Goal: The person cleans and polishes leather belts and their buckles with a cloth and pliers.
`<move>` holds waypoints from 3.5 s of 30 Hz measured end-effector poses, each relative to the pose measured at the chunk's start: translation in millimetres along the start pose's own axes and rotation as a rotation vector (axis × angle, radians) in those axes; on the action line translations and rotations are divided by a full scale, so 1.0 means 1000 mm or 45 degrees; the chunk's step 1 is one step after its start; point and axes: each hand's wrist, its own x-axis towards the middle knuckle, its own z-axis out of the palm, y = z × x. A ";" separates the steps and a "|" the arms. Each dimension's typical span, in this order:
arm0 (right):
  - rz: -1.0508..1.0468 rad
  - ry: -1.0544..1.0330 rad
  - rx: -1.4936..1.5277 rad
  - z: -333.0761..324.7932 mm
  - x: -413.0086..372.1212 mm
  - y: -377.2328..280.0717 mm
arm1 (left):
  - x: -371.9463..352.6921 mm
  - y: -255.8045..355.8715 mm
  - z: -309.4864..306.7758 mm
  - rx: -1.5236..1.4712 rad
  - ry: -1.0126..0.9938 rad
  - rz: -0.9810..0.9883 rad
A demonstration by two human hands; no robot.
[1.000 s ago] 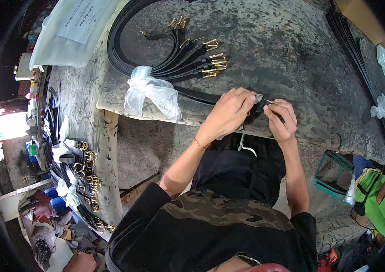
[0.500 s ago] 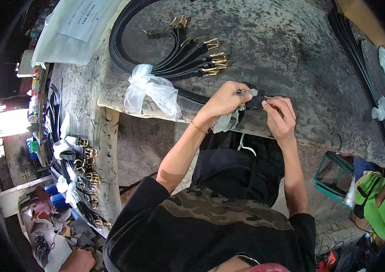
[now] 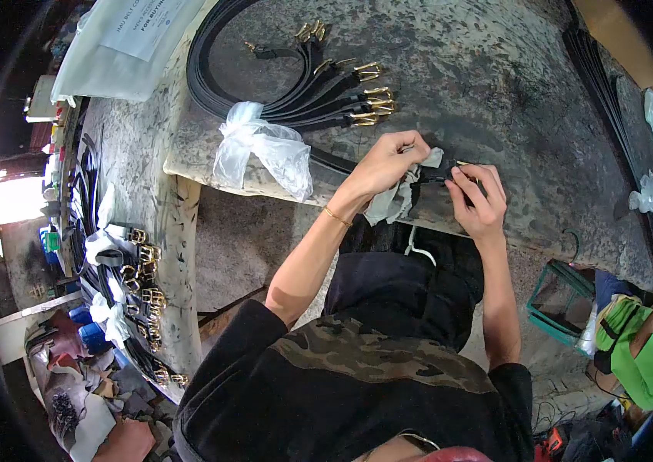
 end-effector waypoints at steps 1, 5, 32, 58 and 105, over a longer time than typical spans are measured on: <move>0.000 0.007 0.005 0.000 0.000 0.000 | -0.002 0.006 0.000 0.079 -0.024 0.016; -0.030 0.008 -0.008 -0.001 -0.002 -0.001 | -0.001 -0.008 0.007 0.132 0.100 0.274; -0.102 0.017 -0.040 -0.002 -0.004 0.001 | 0.013 -0.010 -0.001 -0.079 0.177 -0.040; -0.142 0.038 -0.023 0.001 -0.004 0.001 | 0.012 -0.013 0.008 -0.134 0.338 0.290; 0.415 0.249 0.527 -0.008 -0.016 0.021 | -0.125 0.088 0.075 -0.567 -0.013 1.759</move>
